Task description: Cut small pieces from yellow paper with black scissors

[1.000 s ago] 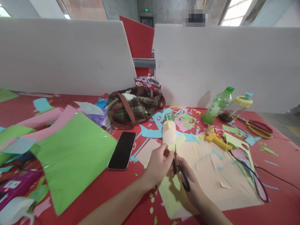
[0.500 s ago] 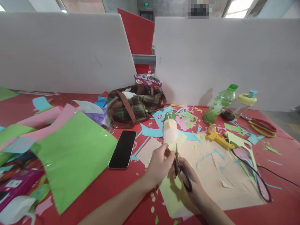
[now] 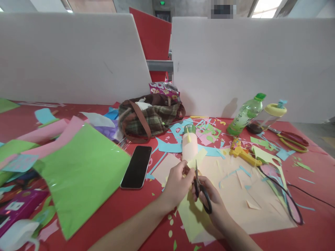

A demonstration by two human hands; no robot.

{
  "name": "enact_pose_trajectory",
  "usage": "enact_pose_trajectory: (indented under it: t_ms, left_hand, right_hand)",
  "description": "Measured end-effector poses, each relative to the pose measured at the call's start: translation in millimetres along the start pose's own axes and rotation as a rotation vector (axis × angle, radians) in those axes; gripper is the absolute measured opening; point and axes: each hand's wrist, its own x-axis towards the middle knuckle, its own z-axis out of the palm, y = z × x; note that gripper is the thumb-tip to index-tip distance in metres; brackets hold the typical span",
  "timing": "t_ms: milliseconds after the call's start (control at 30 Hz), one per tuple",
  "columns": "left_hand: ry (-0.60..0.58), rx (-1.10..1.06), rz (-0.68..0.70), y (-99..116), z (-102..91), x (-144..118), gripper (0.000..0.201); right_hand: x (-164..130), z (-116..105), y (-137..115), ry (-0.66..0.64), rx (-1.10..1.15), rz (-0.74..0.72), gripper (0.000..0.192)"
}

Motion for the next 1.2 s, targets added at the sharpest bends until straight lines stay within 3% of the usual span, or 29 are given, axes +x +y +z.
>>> enact_pose_trajectory:
  t_ms: [233,567,1200]
  left_hand:
    - [-0.096,-0.098,-0.012,4.5,-1.8,-2.2,0.011]
    - [-0.103,-0.133,-0.025,2.6,0.7,-3.1,0.015]
    - [-0.13,0.081,0.051,0.5,-10.5,3.9,0.012]
  right_hand:
    - [-1.8,-1.4,-2.5,-0.01,-0.041,-0.035,0.028]
    - [-1.6,-2.3,-0.2,-0.022,-0.038,-0.045,0.027]
    - [-2.7,-3.0,3.9,-0.015,0.005,-0.002,0.028]
